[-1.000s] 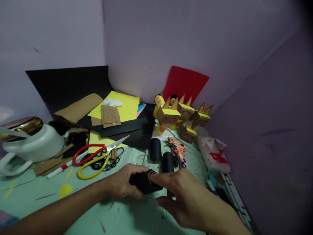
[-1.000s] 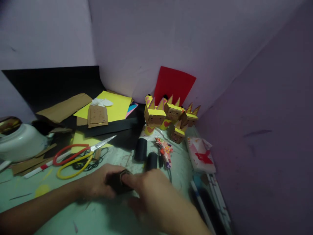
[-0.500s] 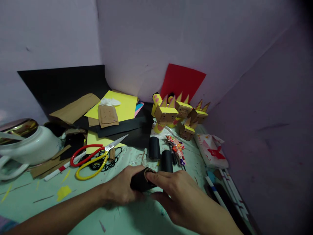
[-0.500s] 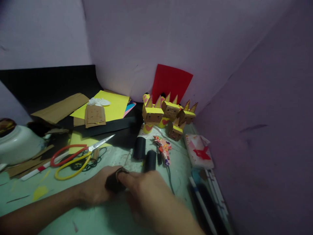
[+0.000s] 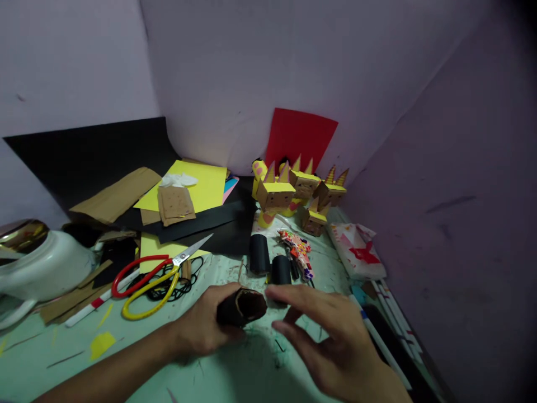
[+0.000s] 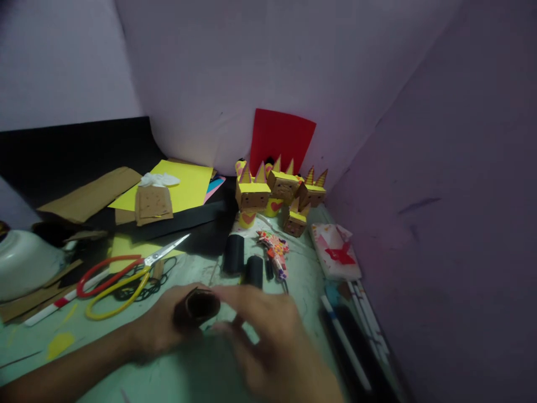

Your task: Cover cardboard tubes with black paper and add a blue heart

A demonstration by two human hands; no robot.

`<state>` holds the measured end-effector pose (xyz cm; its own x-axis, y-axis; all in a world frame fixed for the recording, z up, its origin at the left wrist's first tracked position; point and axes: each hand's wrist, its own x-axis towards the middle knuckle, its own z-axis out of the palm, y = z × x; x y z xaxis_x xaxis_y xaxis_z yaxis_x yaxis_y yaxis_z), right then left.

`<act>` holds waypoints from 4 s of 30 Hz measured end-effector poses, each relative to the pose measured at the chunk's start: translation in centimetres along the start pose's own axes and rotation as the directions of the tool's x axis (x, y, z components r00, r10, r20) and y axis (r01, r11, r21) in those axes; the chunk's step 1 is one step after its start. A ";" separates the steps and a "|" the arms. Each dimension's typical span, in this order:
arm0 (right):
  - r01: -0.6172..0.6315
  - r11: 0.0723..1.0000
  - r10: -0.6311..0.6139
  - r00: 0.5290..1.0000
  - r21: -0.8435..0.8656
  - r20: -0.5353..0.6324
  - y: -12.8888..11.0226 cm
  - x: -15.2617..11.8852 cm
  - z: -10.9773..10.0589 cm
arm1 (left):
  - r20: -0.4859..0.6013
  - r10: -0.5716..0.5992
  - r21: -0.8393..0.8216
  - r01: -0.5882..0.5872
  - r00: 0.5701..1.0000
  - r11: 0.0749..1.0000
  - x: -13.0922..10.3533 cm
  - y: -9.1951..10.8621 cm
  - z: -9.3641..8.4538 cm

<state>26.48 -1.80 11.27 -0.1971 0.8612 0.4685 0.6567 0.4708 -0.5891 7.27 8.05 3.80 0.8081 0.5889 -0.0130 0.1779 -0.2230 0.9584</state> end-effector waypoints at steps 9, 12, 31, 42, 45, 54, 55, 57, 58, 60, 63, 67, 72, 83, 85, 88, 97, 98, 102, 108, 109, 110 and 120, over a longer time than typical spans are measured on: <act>-0.314 0.948 0.311 0.892 0.046 -0.328 1.7 -2.3 -0.2 | 0.018 0.090 -0.234 -0.083 0.996 0.969 -0.1 -0.2 -1.2; -0.408 0.905 0.423 0.831 0.121 -0.362 1.9 -3.4 0.8 | -0.081 0.125 -0.022 -0.128 0.989 0.992 -0.1 -0.1 -1.1; -0.309 0.582 0.630 0.756 0.752 -0.177 2.7 -1.4 7.1 | -0.072 0.019 0.255 0.000 0.997 0.967 -0.2 0.8 -0.6; -0.272 0.609 0.544 0.827 0.745 -0.143 2.1 -1.6 7.6 | -0.064 0.091 0.337 -0.065 0.994 0.939 -0.5 0.7 -0.9; -0.294 0.658 0.503 0.857 0.693 -0.114 2.1 -2.0 6.9 | -0.058 0.035 0.310 -0.016 0.998 0.951 -0.2 0.7 -0.8; -0.267 0.962 0.262 0.850 0.054 -0.458 1.7 -4.3 2.0 | -0.189 0.121 0.297 -0.061 0.975 0.953 0.2 -0.4 -0.7; -0.258 0.966 0.237 0.865 0.012 -0.442 1.6 -4.4 2.0 | -0.184 0.162 0.314 -0.098 0.970 0.944 0.3 -0.5 -0.7; -0.308 0.950 0.253 0.852 -0.048 -0.458 1.9 -4.7 2.1 | -0.192 0.237 0.350 -0.159 0.952 0.923 0.5 -0.7 -0.7; -0.368 0.927 0.292 0.826 -0.069 -0.482 2.4 -4.8 2.0 | -0.203 0.263 0.368 -0.175 0.943 0.913 0.6 -0.8 -0.7; -0.522 0.848 0.409 0.757 -0.094 -0.509 3.9 -5.3 1.7 | -0.230 0.288 0.396 -0.181 0.930 0.900 0.7 -1.0 -0.8; -0.713 0.679 0.600 0.676 -0.175 -0.427 6.4 -5.5 0.9 | -0.255 0.312 0.431 -0.181 0.915 0.884 0.8 -1.3 -0.9; -0.796 0.511 0.739 0.600 -0.324 -0.307 8.1 -4.4 0.3 | -0.254 0.323 0.473 -0.175 0.912 0.863 0.7 -1.5 -1.1; -0.810 0.474 0.758 0.575 -0.346 -0.308 7.8 -2.8 0.0 | -0.313 0.354 0.525 -0.150 0.881 0.838 0.8 -1.5 -1.4; -0.867 0.461 0.840 0.495 -0.192 -0.221 11.6 2.0 -0.3 | -0.332 0.380 0.570 -0.138 0.864 0.810 0.5 -0.7 -1.7; -0.891 0.447 0.873 0.455 -0.083 -0.176 12.6 2.1 -0.1 | -0.338 0.422 0.580 -0.168 0.841 0.797 0.6 -0.7 -1.7; -0.902 0.406 0.912 0.392 0.147 -0.116 13.2 1.9 0.1 | -0.334 0.461 0.600 -0.191 0.822 0.776 0.8 -0.6 -1.7; -0.622 0.451 0.872 0.461 0.640 -0.166 7.9 -0.2 0.0 | -0.330 0.367 0.533 -0.149 0.870 0.833 0.8 -0.8 -2.0; -0.590 0.461 0.861 0.479 0.663 -0.172 6.9 -0.5 0.2 | -0.328 0.347 0.516 -0.141 0.879 0.845 0.7 -0.8 -2.0; -0.580 0.510 0.841 0.492 0.635 -0.227 3.1 -1.1 1.8 | -0.298 0.294 0.454 -0.136 0.908 0.880 0.6 -0.9 -1.7; -0.636 0.493 0.851 0.495 0.594 -0.176 0.5 0.3 4.3 | -0.269 0.269 0.406 -0.145 0.925 0.902 0.5 -1.1 -1.3; -0.631 0.494 0.852 0.489 0.598 -0.188 0.4 0.5 4.6 | -0.267 0.257 0.402 -0.135 0.929 0.906 0.5 -1.1 -1.3; -0.628 0.497 0.852 0.485 0.599 -0.199 0.4 0.7 4.7 | -0.269 0.249 0.398 -0.128 0.930 0.909 0.5 -1.1 -1.3; -0.663 0.487 0.859 0.479 0.569 -0.178 -0.4 1.4 4.2 | -0.294 0.213 0.384 -0.089 0.932 0.919 0.5 -1.3 -1.2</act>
<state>22.92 -0.03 9.40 0.5993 0.7834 -0.1648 0.0364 -0.2324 -0.9719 6.72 9.56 2.90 0.6255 0.7297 0.2762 0.3073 -0.5558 0.7725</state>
